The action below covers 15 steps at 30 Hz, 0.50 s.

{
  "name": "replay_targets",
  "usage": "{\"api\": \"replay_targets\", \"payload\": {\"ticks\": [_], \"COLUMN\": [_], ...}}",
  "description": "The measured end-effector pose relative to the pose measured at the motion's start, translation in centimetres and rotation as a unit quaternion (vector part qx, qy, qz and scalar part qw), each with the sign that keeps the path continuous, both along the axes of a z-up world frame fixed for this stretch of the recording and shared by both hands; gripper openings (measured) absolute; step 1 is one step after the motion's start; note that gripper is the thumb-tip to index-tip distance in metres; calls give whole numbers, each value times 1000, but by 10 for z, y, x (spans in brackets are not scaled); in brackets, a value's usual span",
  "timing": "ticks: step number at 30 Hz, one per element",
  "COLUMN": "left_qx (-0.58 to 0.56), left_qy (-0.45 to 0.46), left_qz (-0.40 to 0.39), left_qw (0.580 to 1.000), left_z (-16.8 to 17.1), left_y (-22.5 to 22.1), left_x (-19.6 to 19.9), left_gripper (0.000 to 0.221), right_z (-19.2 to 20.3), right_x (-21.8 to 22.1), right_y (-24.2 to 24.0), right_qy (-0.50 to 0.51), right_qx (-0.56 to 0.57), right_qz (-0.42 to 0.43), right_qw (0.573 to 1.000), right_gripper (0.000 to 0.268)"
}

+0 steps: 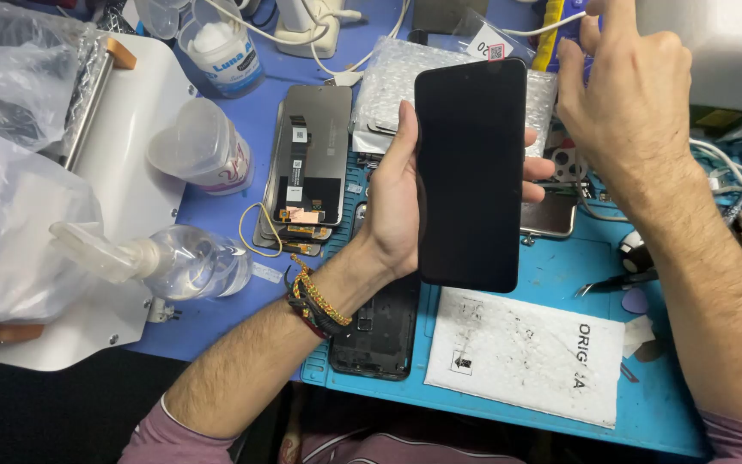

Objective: Testing a mobile phone screen by connecting it to the device and powering it on to verify display functionality.

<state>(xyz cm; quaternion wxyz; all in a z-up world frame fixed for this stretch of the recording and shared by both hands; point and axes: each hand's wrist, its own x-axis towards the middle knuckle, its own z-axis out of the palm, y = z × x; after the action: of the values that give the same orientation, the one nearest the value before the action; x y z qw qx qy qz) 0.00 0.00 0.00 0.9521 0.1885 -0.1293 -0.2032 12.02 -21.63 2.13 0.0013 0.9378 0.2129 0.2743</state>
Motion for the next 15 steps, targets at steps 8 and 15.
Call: {"api": "replay_targets", "payload": {"ticks": [8, 15], "left_qx": [17, 29], "left_qy": [17, 23], "left_qz": [21, 25], "left_qw": [999, 999], "left_z": [2, 4], "left_y": [0, 1], "left_x": [0, 0], "left_gripper": [99, 100], "right_z": [-2, 0], "right_x": [-1, 0], "right_y": [-1, -2], "right_qy": [-2, -9], "right_qx": [-7, -4], "right_qz": [2, 2], "right_qw": [1000, 1000], "right_gripper": [28, 29]}}
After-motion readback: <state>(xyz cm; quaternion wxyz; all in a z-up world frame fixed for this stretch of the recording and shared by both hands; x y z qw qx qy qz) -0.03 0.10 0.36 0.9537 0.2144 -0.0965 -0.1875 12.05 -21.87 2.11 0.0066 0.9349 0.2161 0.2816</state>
